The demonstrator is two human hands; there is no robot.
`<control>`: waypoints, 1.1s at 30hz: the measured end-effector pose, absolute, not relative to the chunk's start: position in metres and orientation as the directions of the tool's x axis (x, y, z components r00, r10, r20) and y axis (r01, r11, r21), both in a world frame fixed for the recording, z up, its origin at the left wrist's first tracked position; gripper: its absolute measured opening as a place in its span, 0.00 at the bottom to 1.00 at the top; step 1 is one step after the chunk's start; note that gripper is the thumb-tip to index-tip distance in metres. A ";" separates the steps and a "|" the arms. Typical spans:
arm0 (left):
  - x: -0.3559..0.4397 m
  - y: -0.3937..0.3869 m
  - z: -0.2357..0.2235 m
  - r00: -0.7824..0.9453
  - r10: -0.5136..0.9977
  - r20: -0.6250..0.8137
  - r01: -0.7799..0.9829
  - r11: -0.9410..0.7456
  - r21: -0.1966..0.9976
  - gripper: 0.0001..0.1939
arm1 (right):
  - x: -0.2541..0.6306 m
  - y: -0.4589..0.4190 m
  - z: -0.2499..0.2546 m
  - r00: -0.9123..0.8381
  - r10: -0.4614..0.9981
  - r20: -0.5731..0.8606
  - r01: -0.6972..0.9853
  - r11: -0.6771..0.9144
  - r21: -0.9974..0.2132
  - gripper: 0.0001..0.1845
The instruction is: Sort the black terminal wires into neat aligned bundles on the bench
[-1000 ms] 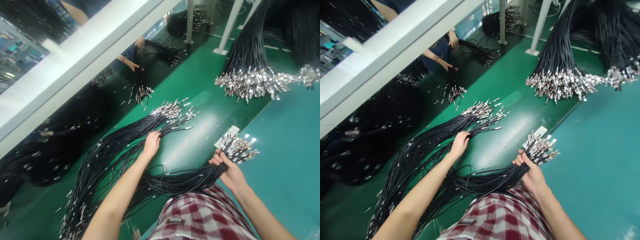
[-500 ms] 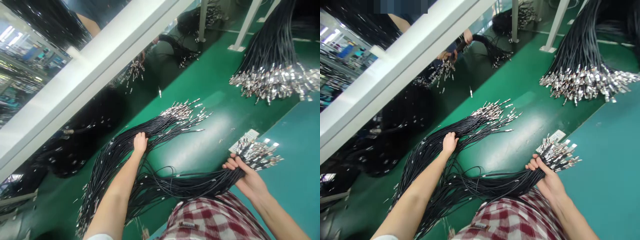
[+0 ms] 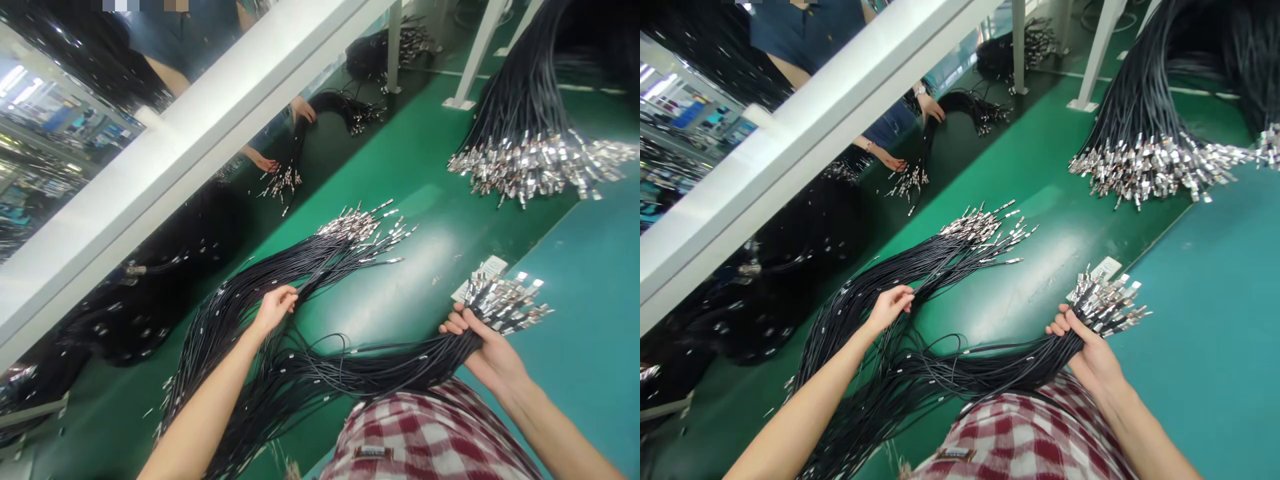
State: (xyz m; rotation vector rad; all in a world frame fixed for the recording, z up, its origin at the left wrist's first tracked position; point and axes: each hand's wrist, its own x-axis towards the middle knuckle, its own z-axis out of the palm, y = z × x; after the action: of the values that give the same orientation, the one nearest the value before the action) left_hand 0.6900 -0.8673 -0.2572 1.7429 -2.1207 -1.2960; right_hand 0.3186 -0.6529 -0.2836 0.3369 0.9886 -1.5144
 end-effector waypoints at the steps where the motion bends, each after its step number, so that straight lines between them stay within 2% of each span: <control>1: 0.686 -0.858 -0.262 -0.347 -0.791 -0.503 -0.689 -0.149 0.709 0.18 | 0.319 -0.653 -0.284 -0.225 -0.672 -0.706 0.919 0.094 -0.382 0.22; 3: 0.678 -0.839 -0.276 -0.375 -0.657 -0.654 -0.608 -0.358 0.708 0.23 | 0.319 -0.653 -0.283 -0.227 -0.674 -0.703 0.923 0.082 -0.376 0.22; 5: 0.671 -0.825 -0.292 -0.373 -0.564 -0.737 -0.589 -0.469 0.658 0.25 | 0.319 -0.653 -0.282 -0.223 -0.674 -0.704 0.927 0.077 -0.368 0.21; 10: 0.658 -0.823 -0.309 -0.348 -0.489 -0.800 -0.623 -0.516 0.587 0.28 | 0.318 -0.651 -0.282 -0.214 -0.688 -0.694 0.934 0.065 -0.352 0.21; 13: 0.634 -0.835 -0.306 -0.399 -0.411 -0.819 -0.641 -0.514 0.570 0.29 | 0.318 -0.649 -0.285 -0.216 -0.694 -0.687 0.935 0.054 -0.349 0.19; 17: 0.572 -0.848 -0.310 -0.502 -0.375 -0.780 -0.609 -0.487 0.626 0.26 | 0.317 -0.650 -0.289 -0.206 -0.711 -0.672 0.938 0.052 -0.343 0.18; 22: 0.507 -0.836 -0.294 -0.553 -0.514 -0.655 -0.495 -0.429 0.755 0.24 | 0.317 -0.656 -0.292 -0.208 -0.699 -0.685 0.946 0.034 -0.322 0.16; 25: 0.496 -0.809 -0.266 -0.627 -0.545 -0.557 -0.410 -0.377 0.830 0.25 | 0.318 -0.662 -0.289 -0.247 -0.669 -0.701 0.938 0.015 -0.345 0.16; 28: 0.495 -0.780 -0.246 -0.679 -0.502 -0.537 -0.411 -0.347 0.843 0.25 | 0.319 -0.666 -0.284 -0.268 -0.670 -0.692 0.933 -0.002 -0.360 0.18; 33: 0.494 -0.751 -0.249 -0.689 -0.491 -0.533 -0.404 -0.351 0.845 0.26 | 0.324 -0.665 -0.279 -0.316 -0.682 -0.659 0.909 -0.018 -0.417 0.17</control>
State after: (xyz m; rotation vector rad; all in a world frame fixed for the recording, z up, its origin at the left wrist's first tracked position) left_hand 0.4940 -0.7507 -0.2494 1.2126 -1.7531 -2.2247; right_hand 0.3236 -0.6655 -0.2786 0.3241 0.9636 -1.6438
